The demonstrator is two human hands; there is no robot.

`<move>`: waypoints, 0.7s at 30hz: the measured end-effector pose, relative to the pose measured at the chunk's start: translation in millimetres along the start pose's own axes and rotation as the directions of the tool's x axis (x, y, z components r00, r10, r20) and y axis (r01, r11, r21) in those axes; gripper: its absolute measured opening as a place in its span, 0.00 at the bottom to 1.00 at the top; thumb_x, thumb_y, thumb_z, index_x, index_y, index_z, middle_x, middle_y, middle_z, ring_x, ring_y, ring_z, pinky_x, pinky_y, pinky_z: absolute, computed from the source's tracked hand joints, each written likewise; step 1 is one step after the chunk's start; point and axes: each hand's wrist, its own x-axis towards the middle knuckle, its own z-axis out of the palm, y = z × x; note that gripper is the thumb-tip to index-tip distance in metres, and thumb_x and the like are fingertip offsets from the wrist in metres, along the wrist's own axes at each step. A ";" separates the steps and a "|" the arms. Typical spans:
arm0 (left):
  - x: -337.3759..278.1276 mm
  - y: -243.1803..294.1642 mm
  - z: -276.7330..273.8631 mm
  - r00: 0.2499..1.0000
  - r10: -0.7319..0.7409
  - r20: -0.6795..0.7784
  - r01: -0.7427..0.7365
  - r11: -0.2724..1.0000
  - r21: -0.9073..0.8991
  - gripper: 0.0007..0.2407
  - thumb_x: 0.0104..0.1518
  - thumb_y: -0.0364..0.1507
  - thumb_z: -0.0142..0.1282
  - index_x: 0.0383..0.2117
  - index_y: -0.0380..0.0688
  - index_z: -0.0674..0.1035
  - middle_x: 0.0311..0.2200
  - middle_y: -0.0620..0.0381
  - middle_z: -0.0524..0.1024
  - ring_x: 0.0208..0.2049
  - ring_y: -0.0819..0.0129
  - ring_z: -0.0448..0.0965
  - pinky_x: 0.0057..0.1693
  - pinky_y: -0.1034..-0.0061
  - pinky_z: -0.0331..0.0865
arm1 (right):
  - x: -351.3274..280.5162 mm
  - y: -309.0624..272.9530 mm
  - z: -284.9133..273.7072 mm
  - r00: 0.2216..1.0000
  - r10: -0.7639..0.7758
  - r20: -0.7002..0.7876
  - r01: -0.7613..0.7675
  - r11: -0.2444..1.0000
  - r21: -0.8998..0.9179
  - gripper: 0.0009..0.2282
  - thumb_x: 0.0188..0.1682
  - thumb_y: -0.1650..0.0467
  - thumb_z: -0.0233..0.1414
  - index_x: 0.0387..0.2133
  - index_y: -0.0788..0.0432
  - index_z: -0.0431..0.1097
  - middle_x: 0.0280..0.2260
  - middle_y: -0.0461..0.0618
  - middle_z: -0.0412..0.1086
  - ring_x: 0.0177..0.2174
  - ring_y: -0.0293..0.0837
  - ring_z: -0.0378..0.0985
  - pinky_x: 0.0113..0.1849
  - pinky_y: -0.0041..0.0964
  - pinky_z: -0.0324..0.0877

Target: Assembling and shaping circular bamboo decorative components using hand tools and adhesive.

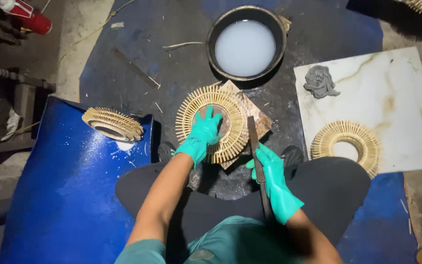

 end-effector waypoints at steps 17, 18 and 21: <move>-14.7 30.6 -28.8 0.970 -0.238 0.054 0.244 0.957 -0.156 0.36 0.44 0.39 0.72 0.63 0.71 0.64 0.74 0.50 0.35 0.71 0.28 0.36 0.67 0.30 0.46 | 7.7 -8.0 -7.1 0.986 0.168 -0.003 -0.168 0.985 0.047 0.20 0.53 0.65 0.49 0.60 0.54 0.67 0.21 0.52 0.73 0.12 0.40 0.65 0.14 0.34 0.59; -15.6 29.8 -25.0 0.972 -0.232 0.049 0.236 0.958 -0.162 0.36 0.44 0.39 0.72 0.63 0.71 0.65 0.74 0.50 0.35 0.71 0.28 0.36 0.67 0.30 0.46 | 2.8 -7.0 -6.0 0.989 0.132 -0.063 -0.125 0.988 0.095 0.20 0.53 0.66 0.49 0.59 0.53 0.66 0.22 0.53 0.73 0.12 0.41 0.65 0.14 0.34 0.59; -14.1 28.6 -21.0 0.977 -0.213 0.028 0.215 0.962 -0.169 0.35 0.44 0.39 0.72 0.62 0.72 0.66 0.74 0.50 0.36 0.71 0.28 0.36 0.66 0.30 0.46 | 8.5 -9.6 -8.0 0.987 0.160 0.023 -0.160 0.987 -0.018 0.19 0.54 0.65 0.49 0.57 0.60 0.69 0.22 0.53 0.73 0.12 0.41 0.64 0.14 0.34 0.57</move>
